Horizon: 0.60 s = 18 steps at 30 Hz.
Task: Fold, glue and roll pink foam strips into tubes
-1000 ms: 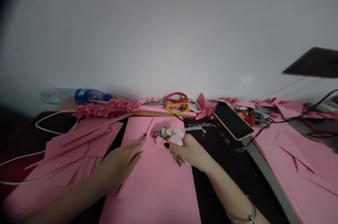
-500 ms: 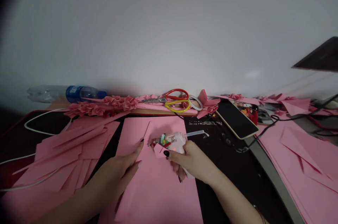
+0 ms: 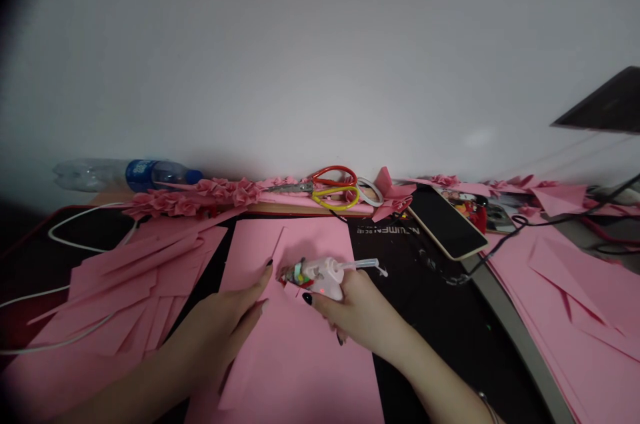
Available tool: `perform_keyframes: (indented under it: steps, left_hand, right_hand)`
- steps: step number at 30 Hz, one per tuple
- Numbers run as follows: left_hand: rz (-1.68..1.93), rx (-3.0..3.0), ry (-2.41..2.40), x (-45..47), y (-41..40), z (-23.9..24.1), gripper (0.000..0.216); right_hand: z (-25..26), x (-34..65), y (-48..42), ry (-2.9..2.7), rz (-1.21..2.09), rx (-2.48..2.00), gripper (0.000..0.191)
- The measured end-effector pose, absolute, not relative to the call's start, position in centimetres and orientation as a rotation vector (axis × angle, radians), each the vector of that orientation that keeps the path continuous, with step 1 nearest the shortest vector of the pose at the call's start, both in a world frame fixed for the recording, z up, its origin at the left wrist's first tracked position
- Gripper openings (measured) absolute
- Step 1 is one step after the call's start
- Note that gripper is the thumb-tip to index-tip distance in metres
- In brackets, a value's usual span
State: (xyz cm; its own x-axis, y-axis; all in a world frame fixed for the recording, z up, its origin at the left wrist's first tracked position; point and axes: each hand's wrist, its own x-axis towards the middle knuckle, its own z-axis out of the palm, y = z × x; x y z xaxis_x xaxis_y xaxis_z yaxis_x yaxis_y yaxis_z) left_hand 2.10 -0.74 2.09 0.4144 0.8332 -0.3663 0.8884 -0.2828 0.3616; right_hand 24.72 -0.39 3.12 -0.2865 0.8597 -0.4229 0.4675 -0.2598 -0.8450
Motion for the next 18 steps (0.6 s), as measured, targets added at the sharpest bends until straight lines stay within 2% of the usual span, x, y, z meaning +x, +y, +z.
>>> perform_keyframes:
  steps: [3, 8, 11, 14, 18]
  left_hand:
    - [-0.141, 2.167, 1.454, 2.06, -0.72, 2.06, 0.055]
    - [-0.144, 2.184, 1.454, 2.11, -0.69, 2.01, 0.055]
    - [-0.141, 2.195, 1.462, 2.14, -0.75, 2.14, 0.055]
    - [-0.134, 2.203, 1.472, 2.17, -0.74, 2.31, 0.054]
    - [-0.146, 2.207, 1.451, 2.15, -0.65, 2.39, 0.054]
  right_hand:
    - [2.96, 24.92, -0.55, -1.832, 1.368, -1.620, 0.013]
    - [3.06, 25.12, -0.41, -2.140, 1.031, -1.586, 0.025]
    - [3.14, 25.13, -0.29, -2.228, 0.895, -1.456, 0.023]
    - [3.06, 25.21, -0.19, -2.252, 0.837, -1.374, 0.020]
    - [2.89, 25.41, 0.04, -2.200, 0.932, -1.455, 0.021]
